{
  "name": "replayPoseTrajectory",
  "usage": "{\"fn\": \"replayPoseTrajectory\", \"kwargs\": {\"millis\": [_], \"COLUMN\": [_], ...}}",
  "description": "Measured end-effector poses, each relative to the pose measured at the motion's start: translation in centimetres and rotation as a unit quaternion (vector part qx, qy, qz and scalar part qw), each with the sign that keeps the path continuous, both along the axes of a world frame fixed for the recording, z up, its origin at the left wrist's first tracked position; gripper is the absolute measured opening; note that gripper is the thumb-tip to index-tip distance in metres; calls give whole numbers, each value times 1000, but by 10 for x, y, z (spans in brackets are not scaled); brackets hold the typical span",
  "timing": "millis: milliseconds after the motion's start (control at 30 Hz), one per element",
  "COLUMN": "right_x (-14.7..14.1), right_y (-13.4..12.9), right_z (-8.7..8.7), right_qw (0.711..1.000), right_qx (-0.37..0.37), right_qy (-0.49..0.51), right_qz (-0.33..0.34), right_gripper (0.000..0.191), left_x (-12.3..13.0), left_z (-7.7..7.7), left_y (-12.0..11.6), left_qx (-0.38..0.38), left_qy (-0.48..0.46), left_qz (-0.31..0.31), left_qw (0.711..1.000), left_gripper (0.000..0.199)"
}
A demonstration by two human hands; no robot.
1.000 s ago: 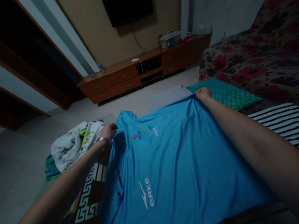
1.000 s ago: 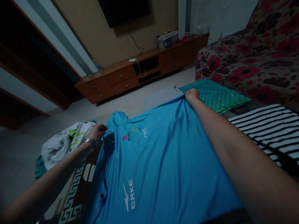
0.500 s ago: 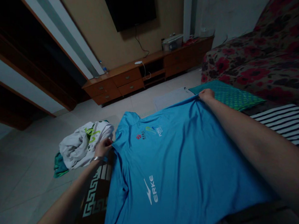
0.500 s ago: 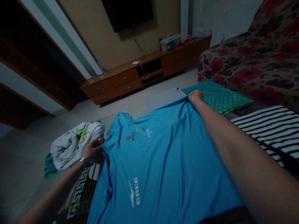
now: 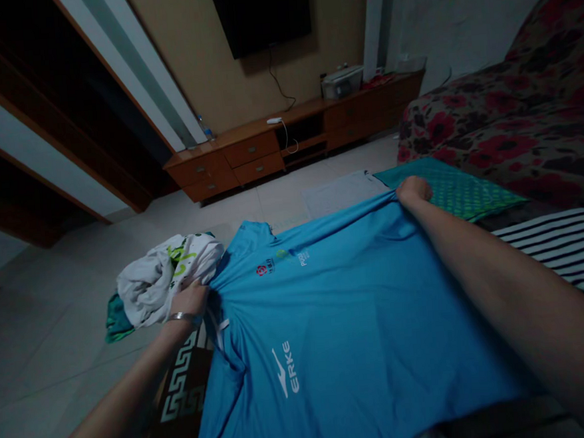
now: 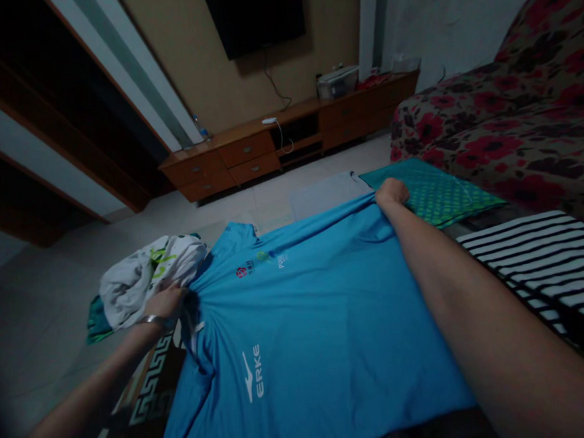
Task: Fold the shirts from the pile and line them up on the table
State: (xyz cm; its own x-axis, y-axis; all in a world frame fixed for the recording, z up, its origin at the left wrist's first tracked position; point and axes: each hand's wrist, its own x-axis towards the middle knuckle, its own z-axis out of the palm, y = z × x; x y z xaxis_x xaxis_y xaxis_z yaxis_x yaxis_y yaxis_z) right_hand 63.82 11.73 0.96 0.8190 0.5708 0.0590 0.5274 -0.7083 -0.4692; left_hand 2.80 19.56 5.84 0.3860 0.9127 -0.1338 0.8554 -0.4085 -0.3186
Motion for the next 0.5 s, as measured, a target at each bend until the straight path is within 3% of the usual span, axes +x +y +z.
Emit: {"fn": "replayPoseTrajectory", "kwargs": {"millis": [67,167,367,500], "right_x": [-1,-3,6,25], "right_y": [-1,-1,-2,-9], "right_z": [1,4,12,25], "right_qw": [1000,998,996,992], "right_qx": [-27,-45,-26,19], "right_qy": [-3,1,47,76], "right_qz": [-6,40,74,94], "right_gripper": [23,21,8,2], "left_x": [23,72,174,198], "left_z": [8,10,-24,-34], "left_y": [4,16,45,63], "left_qx": [-3,5,-9,-12], "left_qy": [-5,-44,-117,-138], "left_qz": [5,-18,-46,-30], "left_qw": [1000,999,992,990], "left_gripper": [27,32,42,33]}}
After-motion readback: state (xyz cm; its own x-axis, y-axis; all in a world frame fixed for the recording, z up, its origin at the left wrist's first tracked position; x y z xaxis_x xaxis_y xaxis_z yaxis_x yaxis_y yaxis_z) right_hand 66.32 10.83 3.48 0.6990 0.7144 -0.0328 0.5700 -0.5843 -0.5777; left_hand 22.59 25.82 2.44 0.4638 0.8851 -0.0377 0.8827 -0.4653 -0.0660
